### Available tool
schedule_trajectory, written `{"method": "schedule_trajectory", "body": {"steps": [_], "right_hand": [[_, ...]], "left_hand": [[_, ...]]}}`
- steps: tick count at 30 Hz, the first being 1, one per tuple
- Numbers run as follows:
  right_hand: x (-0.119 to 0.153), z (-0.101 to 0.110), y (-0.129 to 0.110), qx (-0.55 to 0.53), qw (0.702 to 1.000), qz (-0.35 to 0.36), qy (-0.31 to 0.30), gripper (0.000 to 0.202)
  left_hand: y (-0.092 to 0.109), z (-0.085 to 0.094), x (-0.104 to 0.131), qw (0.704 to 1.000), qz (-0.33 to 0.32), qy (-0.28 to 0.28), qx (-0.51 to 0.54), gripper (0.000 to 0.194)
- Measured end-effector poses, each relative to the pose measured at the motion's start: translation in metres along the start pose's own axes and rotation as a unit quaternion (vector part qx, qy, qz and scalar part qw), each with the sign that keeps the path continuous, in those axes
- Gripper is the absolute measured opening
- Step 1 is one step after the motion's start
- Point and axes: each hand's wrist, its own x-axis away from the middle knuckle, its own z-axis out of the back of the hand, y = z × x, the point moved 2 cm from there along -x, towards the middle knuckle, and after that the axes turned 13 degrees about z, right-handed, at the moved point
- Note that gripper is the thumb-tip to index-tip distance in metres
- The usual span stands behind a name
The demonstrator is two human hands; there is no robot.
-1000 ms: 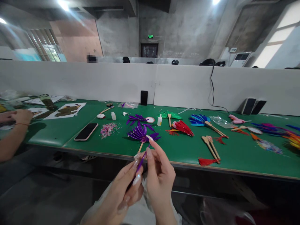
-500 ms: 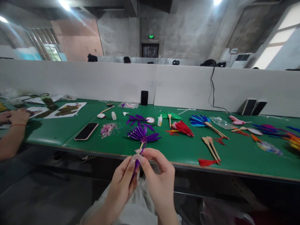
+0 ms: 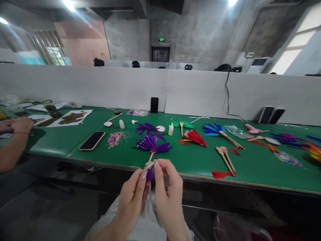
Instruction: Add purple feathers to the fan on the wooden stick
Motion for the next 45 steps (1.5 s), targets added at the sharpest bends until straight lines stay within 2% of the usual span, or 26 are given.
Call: {"method": "schedule_trajectory", "body": {"steps": [3,7,16,19,24,30,36,40,45], "right_hand": [[-0.001,-0.001,-0.001,-0.028,0.999,-0.015,-0.012,0.02],[-0.002,0.001,-0.001,-0.056,0.997,-0.041,-0.026,0.017],[-0.002,0.0,0.001,-0.037,0.999,-0.038,-0.009,0.013],[-0.002,0.001,0.001,-0.032,0.999,-0.035,-0.01,0.012],[-0.002,0.002,0.003,-0.047,0.998,-0.047,-0.015,0.013],[0.0,0.0,0.003,-0.048,0.998,-0.047,-0.019,0.016],[0.002,0.0,0.002,-0.026,1.0,-0.016,0.003,0.015],[0.002,0.0,0.002,-0.014,1.0,0.004,-0.01,0.016],[0.001,0.0,0.002,-0.016,1.0,-0.009,-0.017,0.016]], "left_hand": [[-0.002,-0.003,0.0,0.995,0.072,-0.028,0.063,0.044],[-0.002,-0.006,0.0,0.967,0.17,-0.06,0.178,0.05],[0.003,-0.009,0.0,0.94,0.215,-0.078,0.254,0.058],[0.004,-0.006,0.001,0.935,0.217,-0.093,0.263,0.055],[0.002,-0.002,-0.001,0.939,0.199,-0.171,0.22,0.04],[0.004,-0.002,-0.002,0.925,0.186,-0.243,0.224,0.036],[0.009,-0.004,0.002,0.917,0.199,-0.259,0.229,0.038],[0.008,-0.004,0.004,0.911,0.209,-0.265,0.238,0.041],[0.008,-0.003,0.004,0.908,0.205,-0.266,0.251,0.043]]}}
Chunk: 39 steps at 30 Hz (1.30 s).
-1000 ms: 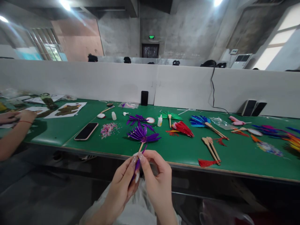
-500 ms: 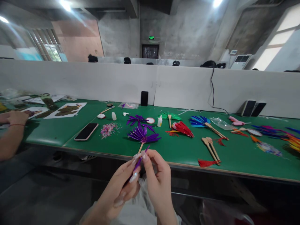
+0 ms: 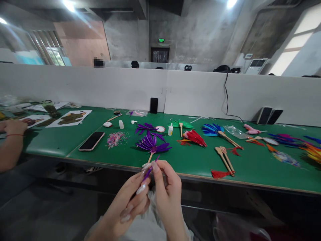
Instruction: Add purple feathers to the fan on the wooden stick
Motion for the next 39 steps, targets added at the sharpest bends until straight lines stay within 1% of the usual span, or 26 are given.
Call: {"method": "schedule_trajectory", "body": {"steps": [5,9,14,24,29,31,35,39], "right_hand": [[-0.0019,0.0029,0.0003,0.02,1.0,0.012,-0.008,0.009],[-0.0008,0.0048,0.0029,0.03,0.999,0.024,-0.006,0.01],[0.001,0.0033,0.0036,0.021,0.999,0.037,-0.005,0.012],[0.0005,-0.0017,0.0011,0.022,0.998,0.056,-0.01,0.014],[-0.0015,-0.0004,0.0001,0.013,0.998,0.058,-0.008,0.021],[-0.0018,0.0007,-0.0004,0.006,0.999,0.052,-0.007,0.019],[-0.002,0.0011,0.0001,-0.004,1.0,0.027,-0.004,0.008],[-0.0036,0.0014,0.0001,0.011,0.999,0.04,0.01,0.009]], "left_hand": [[0.0025,0.0001,-0.0004,1.0,0.004,0.006,0.009,0.043],[0.0012,0.0018,-0.0003,1.0,0.013,0.009,0.003,0.044],[-0.0011,0.0022,-0.0001,1.0,0.011,-0.01,-0.011,0.044],[0.0008,0.0004,0.0008,0.999,0.02,-0.029,0.006,0.041],[0.0017,0.0029,0.0008,0.999,0.022,-0.03,0.002,0.041],[0.001,0.0038,0.0007,1.0,0.016,-0.026,0.003,0.04],[-0.0003,0.0039,0.0,1.0,0.011,-0.012,0.009,0.042],[0.0005,0.0021,0.0,1.0,0.006,0.008,0.004,0.045]]}}
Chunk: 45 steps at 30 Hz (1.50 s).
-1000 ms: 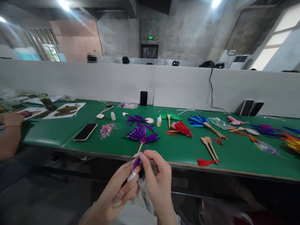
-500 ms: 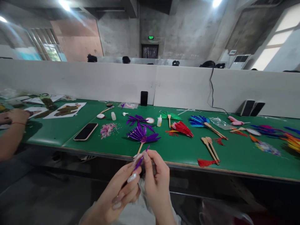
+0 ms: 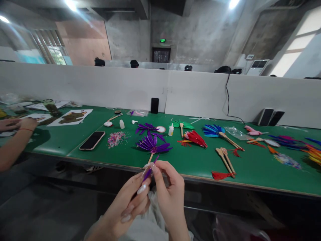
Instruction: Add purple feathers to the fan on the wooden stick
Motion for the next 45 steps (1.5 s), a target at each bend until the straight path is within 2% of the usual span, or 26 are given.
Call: {"method": "schedule_trajectory", "body": {"steps": [9,18,22,27,31,34,45], "right_hand": [[0.0017,-0.0032,-0.0015,0.003,1.0,0.017,-0.001,0.013],[0.0073,-0.0051,0.0006,0.02,0.999,0.016,0.023,0.014],[0.0061,-0.0063,-0.0021,0.012,0.999,0.003,0.034,0.019],[0.0024,-0.0058,-0.003,-0.033,0.999,-0.021,0.016,0.018],[0.0012,-0.0028,-0.001,-0.018,0.999,-0.042,0.007,0.009],[0.0007,-0.0003,0.0003,-0.012,0.999,-0.05,0.003,0.012],[0.0013,-0.0021,-0.0017,0.002,1.0,-0.017,0.006,0.015]], "left_hand": [[-0.0017,-0.0008,0.0007,1.0,0.007,0.007,-0.013,0.045],[0.0006,-0.0059,0.0041,1.0,-0.002,0.003,-0.01,0.044],[-0.0001,-0.0061,0.0049,1.0,0.012,0.003,-0.007,0.043],[0.0015,-0.0038,0.0046,1.0,0.0,0.014,-0.003,0.043],[0.0008,-0.0033,0.0029,1.0,0.003,0.021,0.002,0.047],[0.0005,-0.0039,0.0018,1.0,0.001,0.019,-0.002,0.048],[0.0005,-0.0052,0.0044,0.999,0.005,0.031,-0.013,0.048]]}}
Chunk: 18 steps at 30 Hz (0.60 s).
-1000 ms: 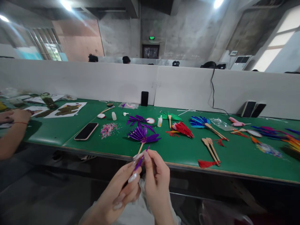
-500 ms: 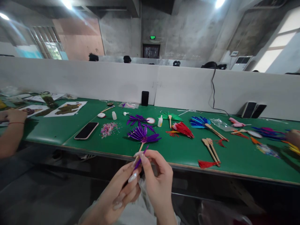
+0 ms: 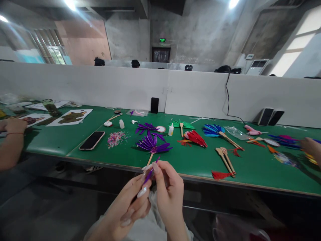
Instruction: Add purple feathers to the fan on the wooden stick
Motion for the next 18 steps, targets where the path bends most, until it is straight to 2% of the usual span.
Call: {"method": "schedule_trajectory", "body": {"steps": [7,12,18], "right_hand": [[0.0038,-0.0058,-0.0018,0.002,0.999,0.026,0.019,0.015],[0.0039,-0.0065,-0.0031,-0.005,1.0,0.018,0.016,0.021],[0.0009,-0.0049,-0.0024,-0.039,0.999,-0.007,-0.006,0.016]], "left_hand": [[0.0,-0.002,0.002,1.0,-0.005,-0.01,-0.004,0.048],[-0.0004,-0.0027,0.0021,1.0,-0.002,-0.029,-0.002,0.046],[-0.0009,0.0022,0.0019,1.0,-0.008,0.008,0.008,0.047]]}}
